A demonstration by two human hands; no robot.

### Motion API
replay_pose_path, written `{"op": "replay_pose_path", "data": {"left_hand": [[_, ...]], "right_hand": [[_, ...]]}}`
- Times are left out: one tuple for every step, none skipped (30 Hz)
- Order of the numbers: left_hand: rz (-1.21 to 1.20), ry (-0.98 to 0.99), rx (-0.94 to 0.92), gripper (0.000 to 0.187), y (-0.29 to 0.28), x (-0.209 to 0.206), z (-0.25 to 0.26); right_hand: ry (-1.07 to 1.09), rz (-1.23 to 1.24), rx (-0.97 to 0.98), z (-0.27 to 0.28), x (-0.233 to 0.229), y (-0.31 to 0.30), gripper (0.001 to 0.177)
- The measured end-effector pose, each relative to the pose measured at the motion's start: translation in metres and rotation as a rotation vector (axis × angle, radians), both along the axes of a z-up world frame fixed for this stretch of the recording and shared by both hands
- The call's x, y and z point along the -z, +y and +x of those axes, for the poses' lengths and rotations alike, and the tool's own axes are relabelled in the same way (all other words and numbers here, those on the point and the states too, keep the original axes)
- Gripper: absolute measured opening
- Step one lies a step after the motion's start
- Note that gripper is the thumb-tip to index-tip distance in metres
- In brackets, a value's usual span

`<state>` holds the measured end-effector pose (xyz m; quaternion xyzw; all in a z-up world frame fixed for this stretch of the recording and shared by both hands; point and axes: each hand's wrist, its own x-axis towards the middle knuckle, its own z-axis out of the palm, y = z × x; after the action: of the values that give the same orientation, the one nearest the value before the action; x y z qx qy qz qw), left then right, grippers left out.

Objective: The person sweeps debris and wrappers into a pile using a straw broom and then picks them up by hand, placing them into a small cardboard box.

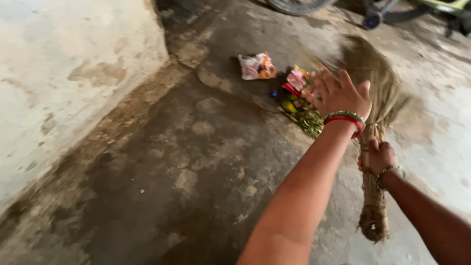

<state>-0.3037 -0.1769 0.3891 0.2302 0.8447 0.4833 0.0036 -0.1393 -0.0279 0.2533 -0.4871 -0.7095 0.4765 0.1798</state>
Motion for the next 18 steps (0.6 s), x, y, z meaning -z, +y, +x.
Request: {"op": "replay_pose_path", "data": {"left_hand": [[-0.057,0.031,0.017,0.072,-0.006,-0.003,-0.007],[-0.121,0.050,0.041,0.071,-0.015,-0.003,-0.010],[-0.130,0.044,0.029,0.071,-0.024,-0.002,-0.013],[-0.178,0.054,0.032,0.069,-0.034,-0.007,-0.024],[-0.227,0.064,0.034,0.066,-0.044,-0.012,-0.034],[-0.230,0.070,0.019,0.066,-0.053,-0.016,-0.041],[-0.239,0.117,-0.030,0.066,-0.060,-0.021,-0.049],[-0.250,0.158,-0.069,0.065,-0.067,-0.024,-0.054],[-0.255,0.157,-0.074,0.065,-0.073,-0.025,-0.061],[-0.292,0.156,-0.097,0.065,-0.078,-0.029,-0.070],[-0.329,0.155,-0.120,0.066,-0.082,-0.032,-0.079],[-0.308,0.166,-0.156,0.065,-0.088,-0.030,-0.085],[-0.286,0.178,-0.193,0.064,-0.094,-0.027,-0.091],[-0.342,0.125,-0.176,0.062,-0.100,-0.022,-0.095],[-0.398,0.072,-0.158,0.061,-0.110,-0.012,-0.101],[-0.402,0.088,-0.197,0.064,-0.120,-0.002,-0.108],[-0.406,0.104,-0.235,0.068,-0.128,0.007,-0.114],[-0.447,0.036,-0.243,0.065,-0.137,0.019,-0.120]], "right_hand": [[0.029,0.046,-0.022,-0.007,0.003,0.000,0.054],[0.048,0.085,-0.037,-0.006,0.008,-0.005,0.063],[0.043,0.076,-0.050,-0.007,0.016,-0.014,0.063],[-0.033,0.166,-0.009,-0.021,0.024,-0.024,0.055],[-0.107,0.259,0.032,-0.031,0.028,-0.032,0.049],[-0.022,0.548,-0.132,-0.040,0.041,-0.049,0.042],[0.068,0.834,-0.299,-0.051,0.050,-0.063,0.047],[-0.124,0.663,-0.314,-0.060,0.055,-0.076,0.038],[-0.313,0.488,-0.325,-0.078,0.069,-0.102,0.035],[-0.359,0.443,-0.403,-0.092,0.081,-0.130,0.033],[-0.372,0.453,-0.515,-0.104,0.089,-0.155,0.032],[-0.388,0.468,-0.626,-0.113,0.098,-0.179,0.031],[-0.406,0.497,-0.751,-0.119,0.106,-0.201,0.031],[-0.419,0.524,-0.882,-0.125,0.115,-0.220,0.031],[-0.440,0.544,-1.003,-0.131,0.125,-0.236,0.031],[-0.467,0.563,-1.115,-0.139,0.135,-0.250,0.032],[-0.493,0.583,-1.212,-0.148,0.145,-0.259,0.033],[-0.521,0.605,-1.301,-0.158,0.156,-0.266,0.034]]}}
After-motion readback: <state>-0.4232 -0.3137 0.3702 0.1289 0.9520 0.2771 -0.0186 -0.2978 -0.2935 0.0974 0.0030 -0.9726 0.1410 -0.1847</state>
